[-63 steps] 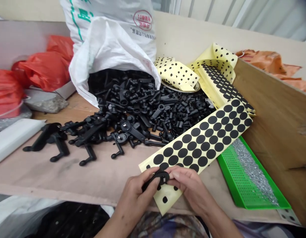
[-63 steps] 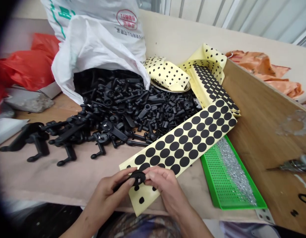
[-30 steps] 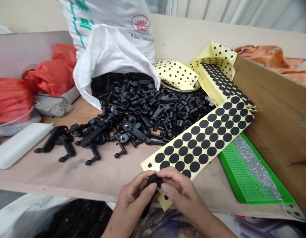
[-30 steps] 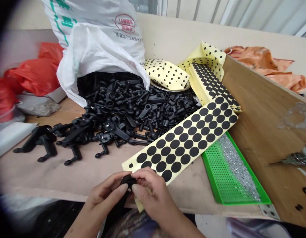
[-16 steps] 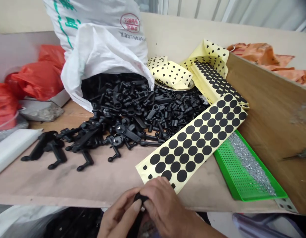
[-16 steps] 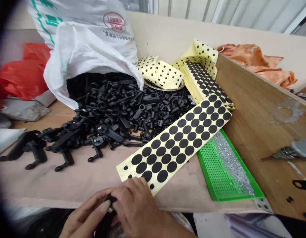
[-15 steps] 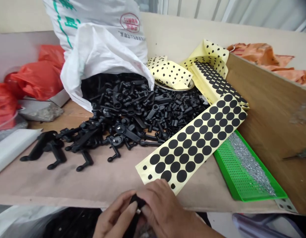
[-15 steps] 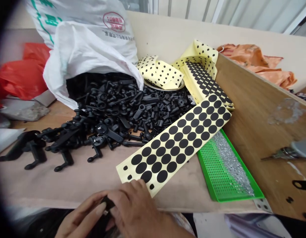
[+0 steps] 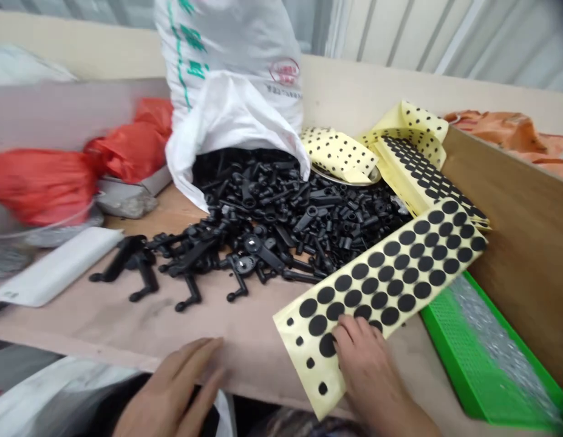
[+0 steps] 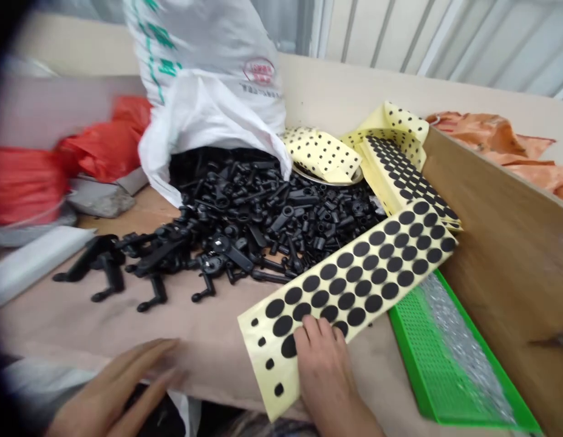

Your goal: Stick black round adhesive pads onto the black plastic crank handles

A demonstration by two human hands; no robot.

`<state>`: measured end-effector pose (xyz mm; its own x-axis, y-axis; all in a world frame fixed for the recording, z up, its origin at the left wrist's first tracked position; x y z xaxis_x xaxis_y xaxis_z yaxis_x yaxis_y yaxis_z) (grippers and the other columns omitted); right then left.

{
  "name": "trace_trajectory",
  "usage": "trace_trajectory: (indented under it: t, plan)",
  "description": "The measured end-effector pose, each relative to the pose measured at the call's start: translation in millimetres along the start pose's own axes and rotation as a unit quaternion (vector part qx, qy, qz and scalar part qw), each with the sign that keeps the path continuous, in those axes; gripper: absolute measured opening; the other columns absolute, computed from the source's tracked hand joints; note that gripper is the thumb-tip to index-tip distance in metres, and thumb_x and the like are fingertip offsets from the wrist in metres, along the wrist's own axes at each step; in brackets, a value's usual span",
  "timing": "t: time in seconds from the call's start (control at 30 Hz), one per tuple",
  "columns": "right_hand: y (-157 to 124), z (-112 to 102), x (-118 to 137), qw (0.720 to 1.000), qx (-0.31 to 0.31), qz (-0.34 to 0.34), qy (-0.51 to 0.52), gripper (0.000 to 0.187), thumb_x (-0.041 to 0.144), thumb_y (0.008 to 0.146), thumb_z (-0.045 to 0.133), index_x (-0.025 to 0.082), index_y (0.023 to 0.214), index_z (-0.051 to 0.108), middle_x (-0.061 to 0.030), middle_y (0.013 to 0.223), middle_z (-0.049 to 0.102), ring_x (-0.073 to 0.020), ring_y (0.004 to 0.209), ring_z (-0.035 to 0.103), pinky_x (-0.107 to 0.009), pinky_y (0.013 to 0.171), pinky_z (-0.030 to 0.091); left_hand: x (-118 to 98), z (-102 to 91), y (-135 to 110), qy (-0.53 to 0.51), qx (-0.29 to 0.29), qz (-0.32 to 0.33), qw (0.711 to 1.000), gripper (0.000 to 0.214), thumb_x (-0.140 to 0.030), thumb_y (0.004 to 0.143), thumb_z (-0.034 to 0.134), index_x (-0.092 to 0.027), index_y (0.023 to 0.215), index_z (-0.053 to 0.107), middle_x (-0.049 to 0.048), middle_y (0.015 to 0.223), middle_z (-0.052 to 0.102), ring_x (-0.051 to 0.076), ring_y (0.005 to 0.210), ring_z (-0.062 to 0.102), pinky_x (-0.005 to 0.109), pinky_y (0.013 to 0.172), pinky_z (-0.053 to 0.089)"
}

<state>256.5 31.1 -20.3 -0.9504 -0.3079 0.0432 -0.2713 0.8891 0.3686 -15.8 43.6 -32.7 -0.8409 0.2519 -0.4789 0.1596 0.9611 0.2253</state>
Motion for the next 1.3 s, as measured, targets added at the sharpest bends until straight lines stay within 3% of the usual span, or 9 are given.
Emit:
trace_trajectory:
  t: [0.1,0.23,0.3,0.43,0.6,0.9,1.07,1.2,1.3]
  plan:
    - [-2,0,-1,0.999,-0.030,-0.009,0.008,0.022,0.003,0.078,0.040,0.019,0.081,0.054,-0.0103,0.087,0.062,-0.0246,0.073,0.049,-0.035,0.062,0.034,-19,4.5,25,0.073,-0.032,0.080,0.994,0.038,-0.042,0.086,0.047,-0.023,0.117,0.058,0.0083,0.116,0.064,0.025,0.105,0.061,0.035,0.086,0.053]
    - [-3,2,-3,0.998,-0.049,-0.027,0.025,0.020,0.006,0.080,0.041,0.016,0.092,0.054,-0.0114,0.088,0.060,-0.0245,0.075,0.049,-0.035,0.064,0.036,-33,2.1,62,0.153,-0.081,0.082,0.981,0.036,-0.034,0.091,0.038,-0.015,0.117,0.055,0.0128,0.112,0.063,0.027,0.103,0.059,0.038,0.086,0.050]
    - [-2,3,-4,0.998,-0.041,-0.012,0.035,0.020,0.006,0.081,0.041,0.016,0.093,0.054,-0.0117,0.090,0.059,-0.0246,0.077,0.050,-0.036,0.067,0.038,-41,8.6,79,0.190,-0.057,0.072,0.977,0.036,-0.034,0.092,0.037,-0.014,0.115,0.056,0.0127,0.105,0.064,0.027,0.097,0.060,0.038,0.083,0.050]
    - [2,3,-12,0.993,0.017,0.045,0.104,0.017,0.007,0.083,0.041,0.020,0.075,0.050,-0.0067,0.084,0.057,-0.0213,0.074,0.050,-0.034,0.066,0.038,-54,24.1,99,0.220,0.015,0.068,0.973,0.028,-0.032,0.090,0.040,-0.017,0.100,0.062,0.0103,0.091,0.066,0.027,0.084,0.062,0.035,0.071,0.049]
    - [4,-3,-8,0.977,0.059,0.046,0.201,0.016,0.008,0.084,0.041,0.020,0.074,0.047,-0.0041,0.085,0.056,-0.0185,0.077,0.050,-0.032,0.067,0.037,-45,28.7,87,0.199,0.052,0.058,0.977,0.026,-0.028,0.089,0.035,-0.017,0.089,0.059,0.0091,0.086,0.066,0.027,0.083,0.062,0.036,0.071,0.048]
    - [-6,-1,14,0.993,-0.025,-0.045,0.111,0.023,-0.001,0.077,0.036,0.017,0.075,0.050,-0.0083,0.086,0.058,-0.0223,0.084,0.049,-0.047,0.086,0.035,-31,14.0,50,0.050,0.065,0.013,0.997,0.024,-0.041,0.081,0.045,-0.023,0.087,0.060,0.0042,0.086,0.068,0.023,0.080,0.064,0.030,0.067,0.050]
    - [-9,-3,16,0.990,-0.026,-0.084,0.115,0.026,-0.003,0.077,0.033,0.018,0.078,0.049,-0.0077,0.088,0.061,-0.0218,0.086,0.053,-0.048,0.095,0.030,-20,11.5,48,0.047,0.057,-0.065,0.995,0.039,-0.037,0.080,0.041,-0.020,0.114,0.051,0.0047,0.086,0.068,0.023,0.072,0.067,0.029,0.061,0.050]
    - [-9,-7,7,0.979,0.042,-0.062,0.190,0.021,0.004,0.083,0.038,0.020,0.092,0.049,-0.0066,0.094,0.063,-0.0233,0.093,0.056,-0.048,0.097,0.030,-10,15.3,60,0.040,0.050,-0.089,0.994,0.049,-0.032,0.080,0.038,-0.017,0.126,0.046,0.0037,0.079,0.067,0.024,0.073,0.066,0.031,0.064,0.049]
    - [-8,-5,-9,0.940,0.124,0.012,0.318,0.012,0.015,0.090,0.039,0.023,0.087,0.047,-0.0055,0.099,0.063,-0.0220,0.100,0.056,-0.039,0.091,0.039,-5,23.1,60,-0.129,0.075,-0.155,0.977,0.054,-0.031,0.075,0.045,-0.015,0.127,0.046,0.0005,0.070,0.063,0.022,0.065,0.062,0.029,0.058,0.047]
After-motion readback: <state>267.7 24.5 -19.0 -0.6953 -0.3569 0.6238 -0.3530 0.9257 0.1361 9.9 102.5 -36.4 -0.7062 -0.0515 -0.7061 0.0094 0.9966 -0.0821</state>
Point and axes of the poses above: each hand's wrist, its own y-axis towards the middle knuckle, its own z-axis out of the palm, x = y × z, the point moved 8 cm from there along y, towards the middle knuckle
